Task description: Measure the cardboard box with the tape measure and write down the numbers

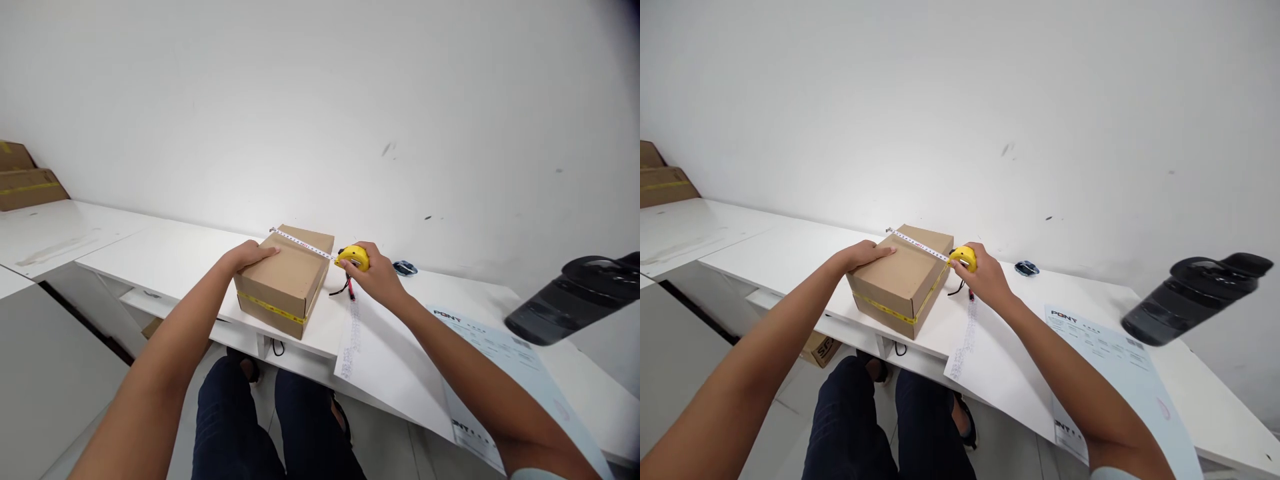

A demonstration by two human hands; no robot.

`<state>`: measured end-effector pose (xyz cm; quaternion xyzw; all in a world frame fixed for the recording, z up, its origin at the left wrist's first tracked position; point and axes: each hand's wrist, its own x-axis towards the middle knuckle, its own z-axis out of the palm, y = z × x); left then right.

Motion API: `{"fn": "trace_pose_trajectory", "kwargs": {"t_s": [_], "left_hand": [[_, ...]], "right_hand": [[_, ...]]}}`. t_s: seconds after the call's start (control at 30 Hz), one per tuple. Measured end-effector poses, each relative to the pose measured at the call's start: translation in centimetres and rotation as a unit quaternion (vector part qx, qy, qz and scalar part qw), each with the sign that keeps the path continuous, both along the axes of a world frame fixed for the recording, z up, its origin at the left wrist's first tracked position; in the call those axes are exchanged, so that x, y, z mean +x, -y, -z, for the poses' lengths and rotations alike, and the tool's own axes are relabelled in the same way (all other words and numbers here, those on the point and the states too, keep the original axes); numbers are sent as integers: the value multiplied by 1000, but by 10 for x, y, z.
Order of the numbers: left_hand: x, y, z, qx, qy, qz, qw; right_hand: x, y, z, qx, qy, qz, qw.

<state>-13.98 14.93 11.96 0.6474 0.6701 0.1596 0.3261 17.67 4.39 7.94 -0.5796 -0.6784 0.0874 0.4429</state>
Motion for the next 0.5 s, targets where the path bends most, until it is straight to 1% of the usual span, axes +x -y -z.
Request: {"fn": "trace_pose_trajectory", "kwargs": {"t_s": [0.17,0.3,0.4,0.5], "left_hand": [[-24,-15,-1,-84,70,-7,994],[-51,-14,4,-125,147,-20,981],[-68,-1,18,-147,208,-18,967],[-77,19,39,-142,260,-18,955]], "right_hand": [[8,7,7,15,-51,11,999],[4,6,15,-5,-76,-8,997],[-6,3,24,-28,-98,-39,994],[-22,-2,30,-40,-116,-68,990]]}}
